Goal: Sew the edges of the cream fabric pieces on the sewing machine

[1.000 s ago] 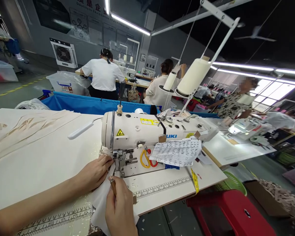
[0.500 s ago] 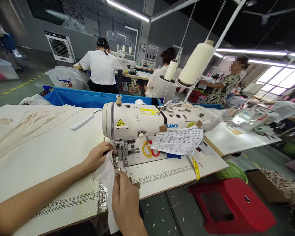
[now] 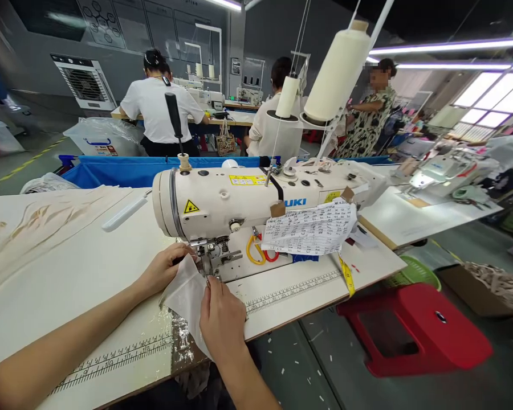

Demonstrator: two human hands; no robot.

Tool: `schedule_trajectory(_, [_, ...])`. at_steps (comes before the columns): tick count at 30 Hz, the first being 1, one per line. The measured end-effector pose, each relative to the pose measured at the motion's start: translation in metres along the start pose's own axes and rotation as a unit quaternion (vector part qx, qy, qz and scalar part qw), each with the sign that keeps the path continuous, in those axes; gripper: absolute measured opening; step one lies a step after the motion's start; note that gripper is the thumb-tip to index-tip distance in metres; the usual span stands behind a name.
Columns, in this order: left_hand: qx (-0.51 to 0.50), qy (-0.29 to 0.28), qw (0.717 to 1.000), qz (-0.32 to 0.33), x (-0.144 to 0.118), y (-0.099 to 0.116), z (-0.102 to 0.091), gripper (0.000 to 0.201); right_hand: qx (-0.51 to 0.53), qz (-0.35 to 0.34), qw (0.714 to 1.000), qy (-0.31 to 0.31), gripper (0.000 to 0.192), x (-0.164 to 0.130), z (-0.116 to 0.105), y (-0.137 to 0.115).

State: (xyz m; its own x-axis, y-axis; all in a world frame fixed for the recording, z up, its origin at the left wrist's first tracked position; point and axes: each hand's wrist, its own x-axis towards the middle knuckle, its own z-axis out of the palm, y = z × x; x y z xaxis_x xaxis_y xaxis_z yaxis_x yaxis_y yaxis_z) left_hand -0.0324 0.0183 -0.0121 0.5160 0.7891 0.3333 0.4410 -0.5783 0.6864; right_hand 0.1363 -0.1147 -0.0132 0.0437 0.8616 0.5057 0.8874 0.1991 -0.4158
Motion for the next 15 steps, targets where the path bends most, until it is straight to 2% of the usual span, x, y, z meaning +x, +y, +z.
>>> schedule_trajectory(15, [-0.003, -0.004, 1.0, -0.004, 0.0006, 0.0023, -0.0007, 0.028, -0.003, 0.007, 1.0, -0.002, 0.031, 0.0032, 0.0038, 0.001])
